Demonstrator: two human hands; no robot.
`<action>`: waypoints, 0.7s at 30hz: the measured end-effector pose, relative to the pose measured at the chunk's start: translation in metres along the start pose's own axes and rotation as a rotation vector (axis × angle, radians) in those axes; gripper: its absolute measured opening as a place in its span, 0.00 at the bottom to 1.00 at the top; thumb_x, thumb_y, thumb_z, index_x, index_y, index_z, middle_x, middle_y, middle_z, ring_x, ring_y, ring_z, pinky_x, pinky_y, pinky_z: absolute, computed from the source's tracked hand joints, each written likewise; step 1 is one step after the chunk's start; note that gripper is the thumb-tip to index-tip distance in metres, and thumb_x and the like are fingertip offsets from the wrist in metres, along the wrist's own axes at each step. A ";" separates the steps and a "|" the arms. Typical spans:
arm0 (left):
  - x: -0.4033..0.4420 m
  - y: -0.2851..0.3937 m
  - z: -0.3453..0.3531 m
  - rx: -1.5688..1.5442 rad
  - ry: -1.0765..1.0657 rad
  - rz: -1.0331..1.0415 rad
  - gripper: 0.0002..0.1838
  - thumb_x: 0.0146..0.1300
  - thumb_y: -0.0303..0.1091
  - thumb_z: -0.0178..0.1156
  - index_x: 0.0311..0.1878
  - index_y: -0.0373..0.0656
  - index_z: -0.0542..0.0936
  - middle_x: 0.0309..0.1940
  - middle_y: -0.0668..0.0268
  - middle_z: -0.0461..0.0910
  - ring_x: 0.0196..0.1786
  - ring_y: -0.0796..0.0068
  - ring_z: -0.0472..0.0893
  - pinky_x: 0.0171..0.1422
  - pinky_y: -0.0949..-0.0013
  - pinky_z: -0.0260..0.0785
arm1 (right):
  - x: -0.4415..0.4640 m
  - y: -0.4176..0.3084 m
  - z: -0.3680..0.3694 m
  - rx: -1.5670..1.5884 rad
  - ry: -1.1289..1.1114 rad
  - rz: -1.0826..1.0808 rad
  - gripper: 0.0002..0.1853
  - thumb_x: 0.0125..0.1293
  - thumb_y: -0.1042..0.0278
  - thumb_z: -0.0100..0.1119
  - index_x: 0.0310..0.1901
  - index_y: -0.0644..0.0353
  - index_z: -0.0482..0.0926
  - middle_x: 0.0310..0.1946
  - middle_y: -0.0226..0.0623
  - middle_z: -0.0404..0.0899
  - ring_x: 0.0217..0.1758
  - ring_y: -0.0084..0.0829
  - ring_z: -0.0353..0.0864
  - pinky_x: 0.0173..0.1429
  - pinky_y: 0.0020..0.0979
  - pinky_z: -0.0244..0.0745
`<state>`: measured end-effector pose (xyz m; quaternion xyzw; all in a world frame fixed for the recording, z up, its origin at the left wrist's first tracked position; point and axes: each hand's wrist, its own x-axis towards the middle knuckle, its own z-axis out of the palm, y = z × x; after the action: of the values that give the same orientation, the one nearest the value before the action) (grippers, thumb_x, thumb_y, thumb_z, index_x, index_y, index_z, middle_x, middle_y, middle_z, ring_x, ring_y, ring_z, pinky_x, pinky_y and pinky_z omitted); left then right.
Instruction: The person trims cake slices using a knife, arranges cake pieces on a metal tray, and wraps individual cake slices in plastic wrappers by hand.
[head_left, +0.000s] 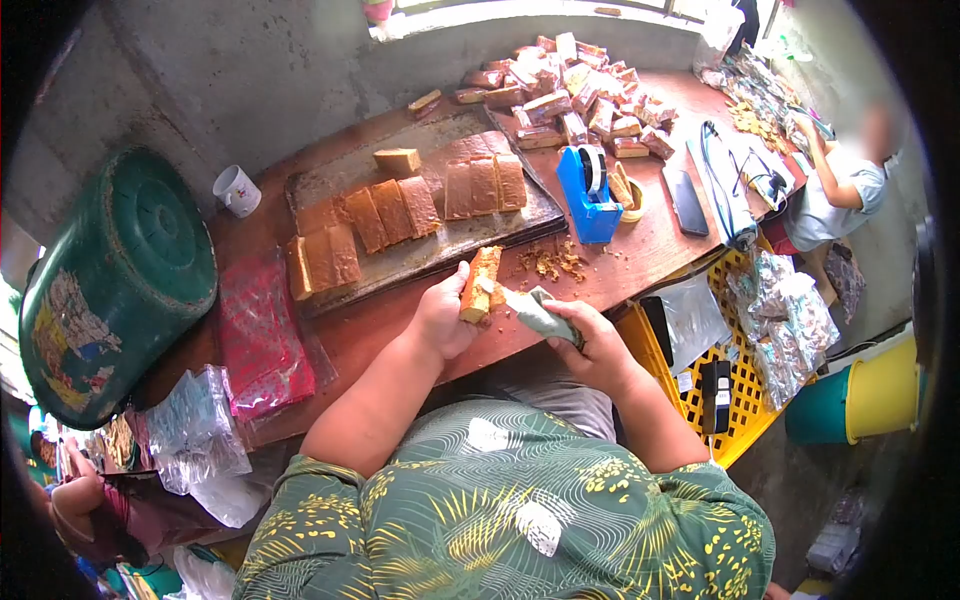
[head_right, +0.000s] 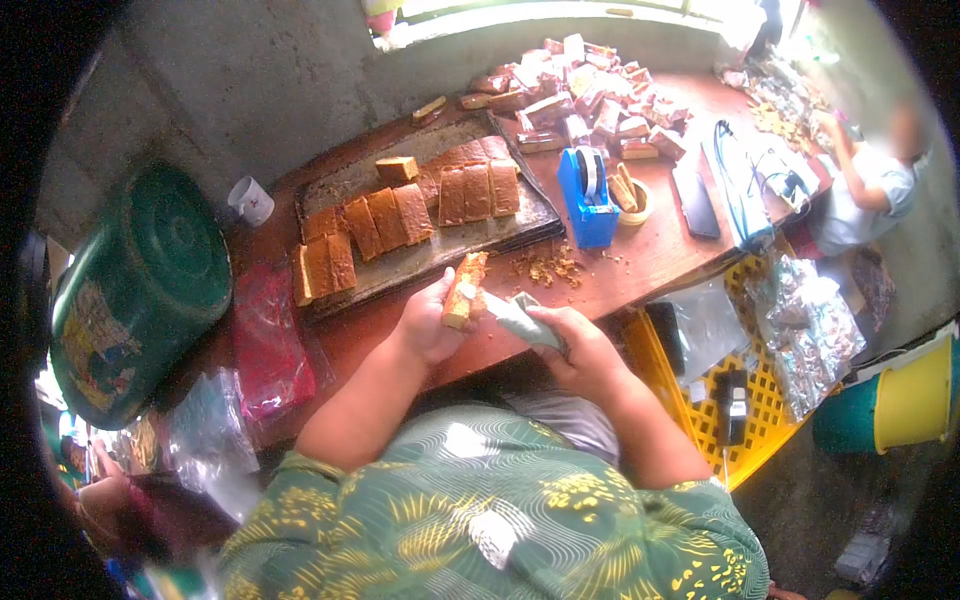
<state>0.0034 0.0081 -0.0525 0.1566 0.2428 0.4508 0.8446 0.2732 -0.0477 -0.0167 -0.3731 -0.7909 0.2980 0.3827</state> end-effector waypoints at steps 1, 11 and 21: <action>-0.001 0.001 0.003 -0.045 -0.011 0.002 0.26 0.86 0.52 0.39 0.55 0.37 0.76 0.42 0.56 0.83 0.41 0.59 0.84 0.45 0.57 0.79 | -0.001 0.002 -0.001 0.000 0.011 0.018 0.28 0.63 0.78 0.70 0.65 0.59 0.78 0.56 0.51 0.82 0.59 0.50 0.84 0.64 0.41 0.78; 0.003 -0.005 0.010 0.126 0.059 0.035 0.25 0.86 0.53 0.39 0.58 0.42 0.77 0.44 0.60 0.84 0.43 0.63 0.84 0.46 0.59 0.78 | 0.005 -0.002 0.008 0.066 -0.033 -0.050 0.27 0.64 0.78 0.70 0.66 0.59 0.77 0.54 0.50 0.82 0.57 0.49 0.84 0.63 0.41 0.78; 0.002 -0.002 0.007 0.070 0.086 -0.006 0.28 0.85 0.54 0.37 0.56 0.38 0.76 0.43 0.56 0.84 0.40 0.59 0.83 0.45 0.58 0.78 | 0.007 -0.004 0.009 0.059 -0.038 -0.004 0.25 0.67 0.78 0.68 0.66 0.61 0.77 0.56 0.49 0.82 0.59 0.45 0.83 0.65 0.39 0.77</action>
<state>0.0094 0.0080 -0.0478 0.1656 0.2950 0.4456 0.8288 0.2615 -0.0458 -0.0154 -0.3542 -0.7898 0.3274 0.3790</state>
